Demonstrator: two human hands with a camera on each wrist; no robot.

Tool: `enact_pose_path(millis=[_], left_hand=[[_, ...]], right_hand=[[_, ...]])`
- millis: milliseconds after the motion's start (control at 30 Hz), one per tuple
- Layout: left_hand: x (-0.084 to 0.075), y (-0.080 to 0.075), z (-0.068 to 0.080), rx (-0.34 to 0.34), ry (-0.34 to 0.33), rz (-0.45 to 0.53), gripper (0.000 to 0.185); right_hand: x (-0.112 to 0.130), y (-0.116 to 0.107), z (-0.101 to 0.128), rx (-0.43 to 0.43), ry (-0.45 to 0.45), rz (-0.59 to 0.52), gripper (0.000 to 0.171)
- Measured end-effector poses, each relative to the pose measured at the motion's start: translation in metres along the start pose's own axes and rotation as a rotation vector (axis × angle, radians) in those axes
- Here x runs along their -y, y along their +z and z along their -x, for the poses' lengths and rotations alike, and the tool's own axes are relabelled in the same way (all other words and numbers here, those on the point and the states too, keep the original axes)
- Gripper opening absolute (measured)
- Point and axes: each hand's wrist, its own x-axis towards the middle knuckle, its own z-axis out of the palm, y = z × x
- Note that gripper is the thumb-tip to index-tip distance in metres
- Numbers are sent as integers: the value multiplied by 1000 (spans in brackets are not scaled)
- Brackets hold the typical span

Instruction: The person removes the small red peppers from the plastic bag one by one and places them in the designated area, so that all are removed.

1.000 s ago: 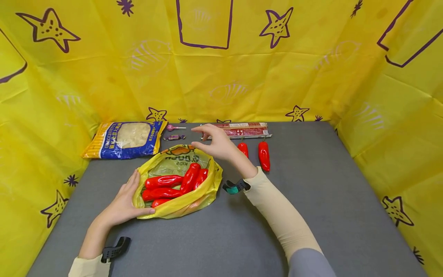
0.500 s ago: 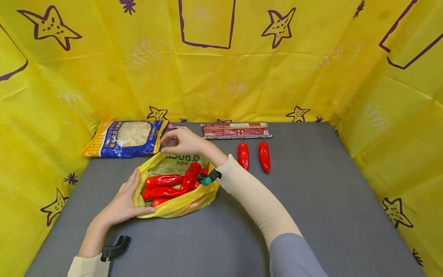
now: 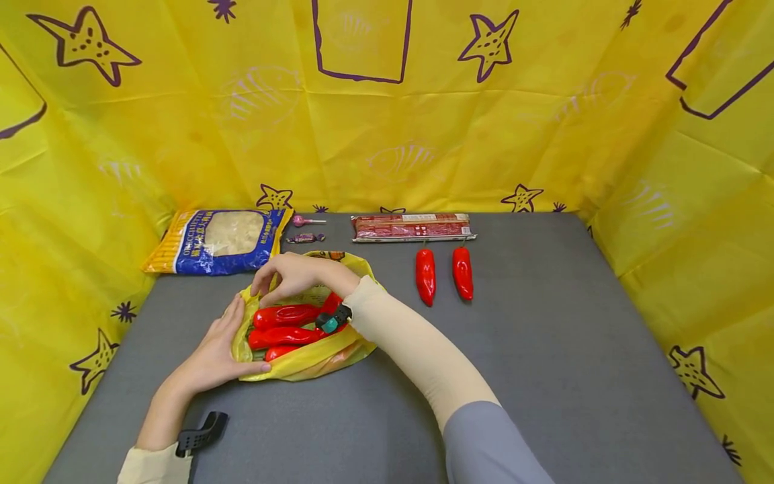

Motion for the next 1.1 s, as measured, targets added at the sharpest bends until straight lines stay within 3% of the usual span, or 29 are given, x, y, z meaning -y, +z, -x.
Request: enact_pose_path(millis=[467,733,1100], left_hand=[[1,0,0,-4,-1,4,145],[0,1,0,-3,-3,-1,146],[0,1,0,-1,-2,6,146]], right_hand=[[-3,18,-18,115,76,20,33],[-10,27,-18,129,85,55,43],[-9,29,-20,151,78,121,40]])
